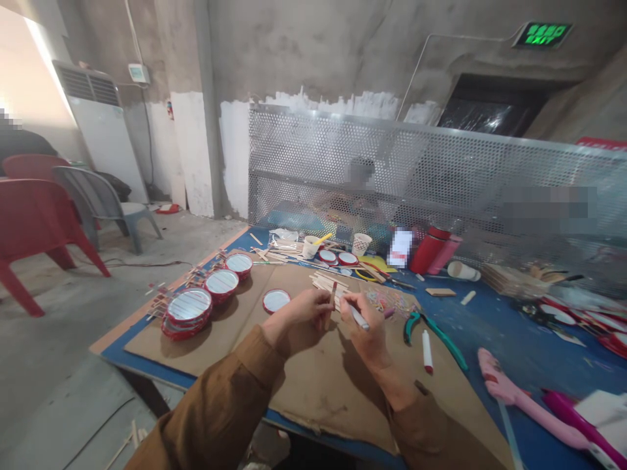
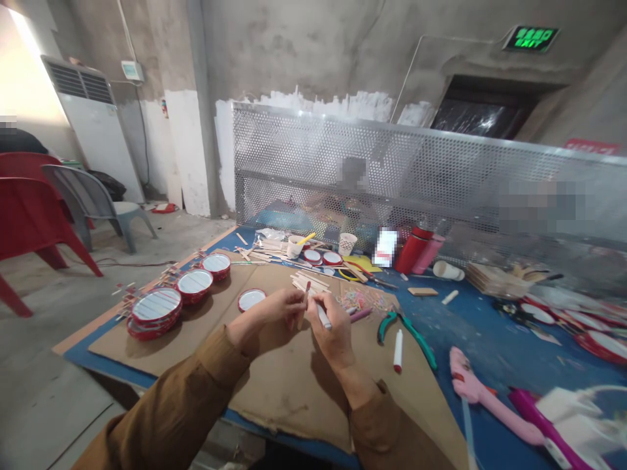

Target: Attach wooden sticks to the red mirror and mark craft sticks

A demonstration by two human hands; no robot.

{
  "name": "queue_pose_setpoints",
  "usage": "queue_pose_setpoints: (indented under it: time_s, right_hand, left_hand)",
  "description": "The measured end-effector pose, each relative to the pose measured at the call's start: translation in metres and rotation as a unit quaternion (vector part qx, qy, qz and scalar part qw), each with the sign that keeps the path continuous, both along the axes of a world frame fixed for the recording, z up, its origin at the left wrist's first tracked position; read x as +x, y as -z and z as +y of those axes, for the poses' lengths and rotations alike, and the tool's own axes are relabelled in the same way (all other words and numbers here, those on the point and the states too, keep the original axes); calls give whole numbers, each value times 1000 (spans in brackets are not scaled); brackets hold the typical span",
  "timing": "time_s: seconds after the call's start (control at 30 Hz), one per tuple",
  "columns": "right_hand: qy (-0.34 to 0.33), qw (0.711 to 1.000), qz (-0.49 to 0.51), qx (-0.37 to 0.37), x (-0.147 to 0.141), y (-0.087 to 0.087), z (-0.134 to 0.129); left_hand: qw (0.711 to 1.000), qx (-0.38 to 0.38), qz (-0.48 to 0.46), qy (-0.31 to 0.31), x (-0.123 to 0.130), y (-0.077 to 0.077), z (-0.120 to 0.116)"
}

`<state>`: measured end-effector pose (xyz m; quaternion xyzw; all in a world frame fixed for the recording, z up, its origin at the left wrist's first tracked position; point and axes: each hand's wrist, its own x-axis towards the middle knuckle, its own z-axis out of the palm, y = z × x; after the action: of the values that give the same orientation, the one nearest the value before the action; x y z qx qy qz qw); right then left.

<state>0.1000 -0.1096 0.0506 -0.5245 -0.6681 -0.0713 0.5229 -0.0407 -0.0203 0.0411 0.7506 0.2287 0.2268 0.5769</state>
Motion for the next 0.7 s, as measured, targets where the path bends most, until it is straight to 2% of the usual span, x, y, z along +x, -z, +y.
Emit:
queue_pose_setpoints:
  time_s: [0.33, 0.7]
  right_hand:
    - [7, 1000, -4, 3, 1, 1, -1]
    - [0, 1000, 8, -1, 1, -2, -2]
  left_hand:
    - [1000, -3, -8, 6, -1, -3, -3]
    - [1000, 9, 8, 5, 1, 2, 1]
